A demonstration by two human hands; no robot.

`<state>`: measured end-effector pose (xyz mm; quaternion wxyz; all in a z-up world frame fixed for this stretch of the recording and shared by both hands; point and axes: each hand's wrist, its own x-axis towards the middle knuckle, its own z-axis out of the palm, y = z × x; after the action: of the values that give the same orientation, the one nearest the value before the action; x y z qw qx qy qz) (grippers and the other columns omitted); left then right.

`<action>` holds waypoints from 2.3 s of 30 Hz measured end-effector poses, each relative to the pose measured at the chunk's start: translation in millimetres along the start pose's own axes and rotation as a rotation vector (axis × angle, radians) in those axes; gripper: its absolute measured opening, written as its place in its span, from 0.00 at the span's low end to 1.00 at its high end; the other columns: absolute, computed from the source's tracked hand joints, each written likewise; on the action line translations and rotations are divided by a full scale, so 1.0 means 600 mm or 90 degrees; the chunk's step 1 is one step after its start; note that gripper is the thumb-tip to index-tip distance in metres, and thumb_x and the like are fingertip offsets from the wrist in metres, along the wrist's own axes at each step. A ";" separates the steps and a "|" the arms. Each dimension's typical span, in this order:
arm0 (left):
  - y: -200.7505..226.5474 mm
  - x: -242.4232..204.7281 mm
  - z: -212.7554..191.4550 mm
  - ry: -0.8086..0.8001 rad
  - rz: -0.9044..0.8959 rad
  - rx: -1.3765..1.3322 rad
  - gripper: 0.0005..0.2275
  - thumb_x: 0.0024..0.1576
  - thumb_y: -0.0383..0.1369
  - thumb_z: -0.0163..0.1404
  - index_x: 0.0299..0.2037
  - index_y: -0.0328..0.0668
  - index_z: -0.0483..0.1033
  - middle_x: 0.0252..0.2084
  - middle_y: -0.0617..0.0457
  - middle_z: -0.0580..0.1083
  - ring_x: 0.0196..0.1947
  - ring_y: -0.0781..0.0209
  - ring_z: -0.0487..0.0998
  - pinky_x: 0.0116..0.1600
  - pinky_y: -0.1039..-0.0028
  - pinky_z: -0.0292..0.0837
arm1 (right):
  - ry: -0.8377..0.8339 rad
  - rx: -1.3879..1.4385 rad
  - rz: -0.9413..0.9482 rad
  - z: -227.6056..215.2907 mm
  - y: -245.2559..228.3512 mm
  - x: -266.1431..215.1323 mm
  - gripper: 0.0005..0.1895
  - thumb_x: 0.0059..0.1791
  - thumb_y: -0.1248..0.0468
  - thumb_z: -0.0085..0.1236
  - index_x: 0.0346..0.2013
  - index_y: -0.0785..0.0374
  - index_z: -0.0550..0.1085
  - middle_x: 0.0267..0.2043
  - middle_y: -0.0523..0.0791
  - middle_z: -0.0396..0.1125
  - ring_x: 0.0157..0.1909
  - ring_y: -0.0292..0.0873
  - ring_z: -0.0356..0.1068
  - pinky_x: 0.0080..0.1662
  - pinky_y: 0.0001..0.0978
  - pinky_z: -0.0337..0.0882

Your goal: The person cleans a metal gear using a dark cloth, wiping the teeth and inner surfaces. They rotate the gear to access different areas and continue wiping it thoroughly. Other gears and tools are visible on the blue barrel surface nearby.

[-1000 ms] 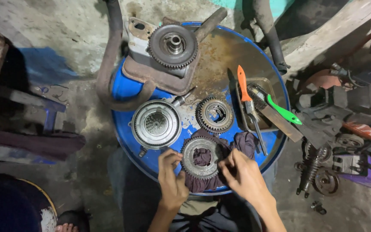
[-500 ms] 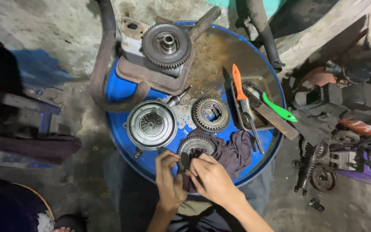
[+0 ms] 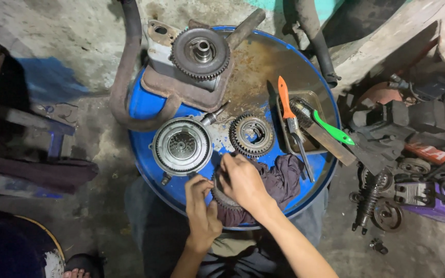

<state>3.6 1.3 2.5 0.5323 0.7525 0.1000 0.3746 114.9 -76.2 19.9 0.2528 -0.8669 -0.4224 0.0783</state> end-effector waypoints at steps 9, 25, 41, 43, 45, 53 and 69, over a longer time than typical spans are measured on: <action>0.008 0.000 -0.002 0.001 -0.019 0.005 0.21 0.60 0.46 0.28 0.37 0.33 0.65 0.42 0.42 0.61 0.38 0.55 0.67 0.41 0.72 0.65 | 0.032 -0.052 0.182 -0.022 0.027 -0.006 0.12 0.41 0.73 0.55 0.32 0.66 0.61 0.28 0.51 0.65 0.27 0.49 0.67 0.28 0.36 0.73; -0.006 0.000 0.002 -0.002 0.002 0.028 0.20 0.61 0.45 0.28 0.35 0.35 0.66 0.40 0.45 0.62 0.31 0.60 0.65 0.38 0.74 0.62 | 0.312 0.108 0.163 -0.073 0.039 -0.127 0.16 0.47 0.64 0.52 0.22 0.57 0.54 0.20 0.41 0.53 0.19 0.35 0.45 0.25 0.26 0.52; 0.002 0.010 -0.001 -0.015 0.004 0.036 0.17 0.61 0.41 0.30 0.34 0.34 0.66 0.38 0.42 0.63 0.34 0.54 0.66 0.41 0.71 0.63 | 0.306 0.111 0.133 -0.052 0.025 -0.110 0.04 0.44 0.64 0.55 0.27 0.62 0.73 0.30 0.43 0.72 0.33 0.39 0.72 0.38 0.28 0.69; 0.002 0.009 0.000 -0.015 0.002 0.040 0.18 0.61 0.42 0.29 0.34 0.34 0.66 0.37 0.43 0.63 0.35 0.54 0.67 0.41 0.70 0.63 | 0.306 0.112 0.158 -0.049 0.028 -0.109 0.05 0.44 0.63 0.55 0.28 0.62 0.74 0.31 0.43 0.72 0.33 0.38 0.72 0.37 0.28 0.69; 0.002 0.006 0.000 -0.024 -0.007 0.046 0.18 0.61 0.41 0.29 0.33 0.34 0.65 0.36 0.44 0.63 0.34 0.54 0.67 0.40 0.71 0.62 | 0.329 0.112 0.179 -0.043 0.032 -0.110 0.05 0.42 0.64 0.58 0.28 0.62 0.74 0.32 0.42 0.73 0.35 0.38 0.74 0.40 0.29 0.72; 0.014 0.017 0.000 -0.050 -0.020 0.080 0.11 0.58 0.34 0.34 0.35 0.36 0.67 0.37 0.45 0.65 0.39 0.51 0.68 0.44 0.68 0.64 | 0.395 -0.010 0.147 -0.047 0.011 -0.123 0.12 0.39 0.60 0.65 0.21 0.58 0.68 0.25 0.39 0.63 0.31 0.39 0.61 0.37 0.28 0.62; 0.019 0.035 0.012 -0.237 -0.094 0.191 0.22 0.45 0.34 0.45 0.52 0.37 0.65 0.58 0.38 0.59 0.56 0.41 0.59 0.56 0.50 0.59 | 0.318 0.042 0.217 -0.032 0.024 -0.119 0.04 0.42 0.64 0.57 0.24 0.61 0.74 0.28 0.41 0.71 0.31 0.39 0.70 0.38 0.31 0.69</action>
<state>20.2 2.5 21.1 0.4499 0.8699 0.1091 0.1704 86.9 -145.9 23.7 0.3599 -0.9092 -0.1926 -0.0824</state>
